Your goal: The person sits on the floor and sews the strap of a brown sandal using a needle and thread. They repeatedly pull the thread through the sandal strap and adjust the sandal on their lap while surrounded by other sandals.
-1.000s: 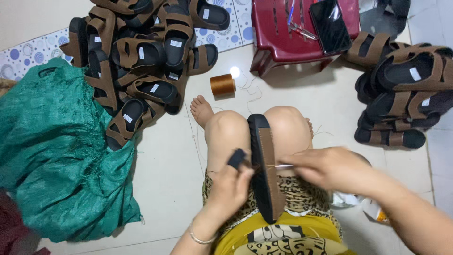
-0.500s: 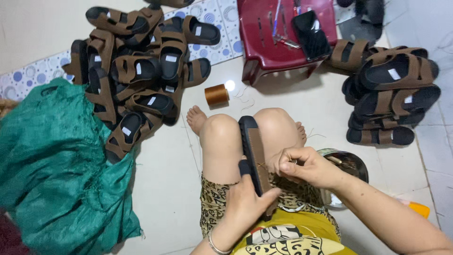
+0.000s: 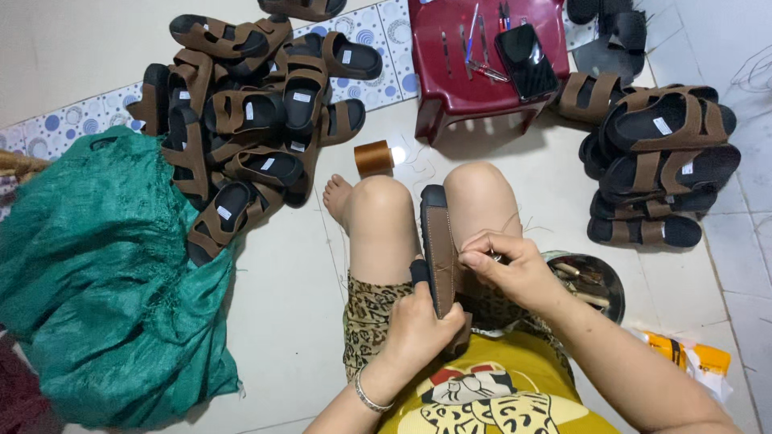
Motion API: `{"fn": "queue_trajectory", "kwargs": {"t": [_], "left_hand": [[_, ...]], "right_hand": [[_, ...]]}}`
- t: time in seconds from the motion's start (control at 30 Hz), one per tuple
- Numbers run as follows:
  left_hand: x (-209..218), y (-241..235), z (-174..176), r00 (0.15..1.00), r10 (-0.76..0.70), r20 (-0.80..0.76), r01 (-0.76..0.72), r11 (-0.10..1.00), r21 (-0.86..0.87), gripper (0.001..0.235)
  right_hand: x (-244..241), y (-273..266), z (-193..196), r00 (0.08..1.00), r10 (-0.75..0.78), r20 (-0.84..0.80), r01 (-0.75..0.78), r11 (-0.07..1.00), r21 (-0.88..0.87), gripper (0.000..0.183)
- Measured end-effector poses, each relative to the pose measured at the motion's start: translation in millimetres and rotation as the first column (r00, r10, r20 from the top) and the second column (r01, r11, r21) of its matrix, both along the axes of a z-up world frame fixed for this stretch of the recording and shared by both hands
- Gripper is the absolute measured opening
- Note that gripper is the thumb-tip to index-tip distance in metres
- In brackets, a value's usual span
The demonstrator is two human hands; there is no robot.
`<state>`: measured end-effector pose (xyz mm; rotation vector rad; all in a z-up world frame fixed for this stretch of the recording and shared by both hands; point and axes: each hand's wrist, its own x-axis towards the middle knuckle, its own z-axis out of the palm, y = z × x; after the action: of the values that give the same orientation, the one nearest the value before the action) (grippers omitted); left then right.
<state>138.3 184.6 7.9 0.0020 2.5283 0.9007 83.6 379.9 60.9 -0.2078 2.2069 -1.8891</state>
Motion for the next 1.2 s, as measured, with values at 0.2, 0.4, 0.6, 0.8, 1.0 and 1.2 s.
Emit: {"fn": "queue_trajectory", "kwargs": {"t": [0.2,0.4,0.6,0.8,1.0,1.2], "left_hand": [[-5.6,2.0,-2.3,0.999,-0.01,0.04,0.01,1.0,0.005,0.048],[-6.8,-7.4,8.5,0.99,-0.063,0.126,0.059,0.998,0.031,0.069],[-32.1,-50.2,29.5,0.977,0.19,0.097,-0.211,0.92,0.329,0.065],[-44.0,-63.2,42.3,0.938,0.332,-0.099,-0.247,0.842,0.48,0.044],[-29.6,-62.3,25.8,0.991,0.125,0.043,-0.132,0.924,0.359,0.035],[-24.2,-73.6,19.9,0.987,0.019,0.162,-0.054,0.975,0.214,0.056]], "right_hand": [[4.7,3.6,-13.2,0.989,-0.085,0.121,0.085,0.996,0.006,0.019],[2.2,3.0,-17.1,0.98,-0.101,0.17,0.106,0.994,-0.019,0.022],[-15.5,8.1,-7.5,0.961,-0.104,0.255,0.161,0.963,-0.214,0.03],[-19.9,8.1,8.8,0.954,0.205,0.221,-0.171,0.972,-0.163,0.02],[-21.3,19.9,32.5,0.779,0.593,0.204,-0.555,0.5,0.665,0.021],[-8.5,4.8,-28.3,0.906,0.422,0.015,-0.223,0.448,0.866,0.024]]}}
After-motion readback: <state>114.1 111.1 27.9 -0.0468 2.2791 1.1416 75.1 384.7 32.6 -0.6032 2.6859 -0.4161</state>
